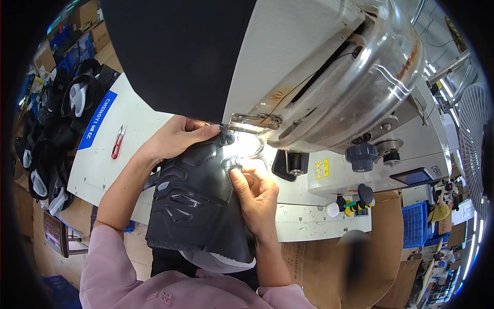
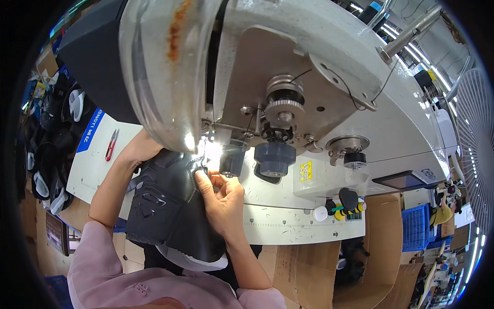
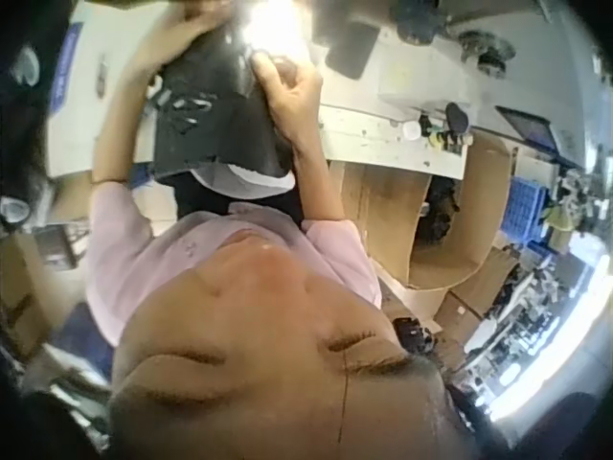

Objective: The person sews black protective gear pieces using an industrial sewing machine, feeding and turning the material beneath the presser foot and trimming threads with thread snips.

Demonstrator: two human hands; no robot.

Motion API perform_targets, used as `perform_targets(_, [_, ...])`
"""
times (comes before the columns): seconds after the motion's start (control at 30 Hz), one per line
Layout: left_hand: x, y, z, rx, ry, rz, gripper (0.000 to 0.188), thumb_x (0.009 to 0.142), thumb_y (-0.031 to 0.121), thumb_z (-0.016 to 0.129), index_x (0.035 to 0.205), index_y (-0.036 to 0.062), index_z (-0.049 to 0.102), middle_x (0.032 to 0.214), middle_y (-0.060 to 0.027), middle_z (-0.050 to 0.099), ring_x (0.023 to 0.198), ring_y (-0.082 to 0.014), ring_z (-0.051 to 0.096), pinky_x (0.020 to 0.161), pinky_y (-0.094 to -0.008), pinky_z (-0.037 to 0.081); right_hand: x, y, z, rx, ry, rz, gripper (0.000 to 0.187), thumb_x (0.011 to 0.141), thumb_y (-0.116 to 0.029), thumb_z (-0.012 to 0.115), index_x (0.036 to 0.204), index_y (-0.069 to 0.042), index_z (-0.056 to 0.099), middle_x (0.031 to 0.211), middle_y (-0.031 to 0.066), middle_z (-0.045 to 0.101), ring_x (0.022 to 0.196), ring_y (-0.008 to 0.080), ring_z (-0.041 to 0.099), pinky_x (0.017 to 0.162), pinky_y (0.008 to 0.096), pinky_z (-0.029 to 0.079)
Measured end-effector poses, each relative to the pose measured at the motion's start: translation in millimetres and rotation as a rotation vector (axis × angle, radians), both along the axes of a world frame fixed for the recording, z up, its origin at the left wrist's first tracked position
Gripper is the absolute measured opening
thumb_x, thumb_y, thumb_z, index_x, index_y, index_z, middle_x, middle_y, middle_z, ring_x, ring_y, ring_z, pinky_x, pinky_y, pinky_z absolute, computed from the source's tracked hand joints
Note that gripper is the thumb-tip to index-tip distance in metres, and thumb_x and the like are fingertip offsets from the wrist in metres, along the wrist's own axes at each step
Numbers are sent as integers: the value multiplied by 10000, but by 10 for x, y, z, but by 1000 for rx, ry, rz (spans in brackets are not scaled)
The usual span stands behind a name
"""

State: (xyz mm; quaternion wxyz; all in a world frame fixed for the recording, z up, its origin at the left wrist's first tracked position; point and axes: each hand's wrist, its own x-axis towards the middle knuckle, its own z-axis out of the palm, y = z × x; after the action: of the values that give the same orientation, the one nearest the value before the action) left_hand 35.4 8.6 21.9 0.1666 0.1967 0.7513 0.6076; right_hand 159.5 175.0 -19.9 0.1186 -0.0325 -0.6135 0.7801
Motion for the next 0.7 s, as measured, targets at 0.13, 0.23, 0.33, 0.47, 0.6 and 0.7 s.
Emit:
perform_targets(0.13, [-55,21,-10,86,148,-16,312,869,226,714,1033,-38,686,852,-45,686,735,-68,615,642,-203,500,-27,-34,-32,-15,36,-47,204,899,-134,678,929,55,607,789,19,601,694,43,528,590,170,406])
perform_targets(0.23, [-38,26,20,95,150,9,262,849,190,729,1013,-11,692,867,-36,683,767,-82,619,677,-216,505,-37,-43,-87,69,34,-81,181,897,-129,682,862,41,631,682,-35,552,583,5,445,497,173,326])
perform_targets(0.33, [-7,22,55,191,285,-12,259,828,169,743,1007,-10,686,902,-38,680,811,-102,615,718,-247,505,-48,-51,-116,104,60,-108,182,896,-129,684,821,31,642,607,-76,498,514,-19,361,444,183,246])
perform_targets(0.47, [-21,-3,51,188,341,-8,289,805,165,758,1019,-12,676,942,-48,676,843,-128,607,754,-273,499,-35,-79,-106,43,71,-115,188,893,-138,689,825,31,642,604,-81,495,500,-28,336,433,179,218])
perform_targets(0.6, [-147,10,-35,6,208,11,327,796,181,765,1044,-11,673,957,-62,678,848,-150,612,766,-282,501,-37,-97,-106,80,64,-126,168,897,-128,681,854,29,639,638,-69,522,509,-30,353,431,179,224])
perform_targets(0.7, [-234,17,-85,-49,217,-2,342,794,185,766,1057,-10,670,970,-72,680,855,-160,615,772,-288,502,-50,-110,-122,46,75,-128,133,904,-112,665,888,16,632,684,-50,550,515,-21,356,436,180,231])
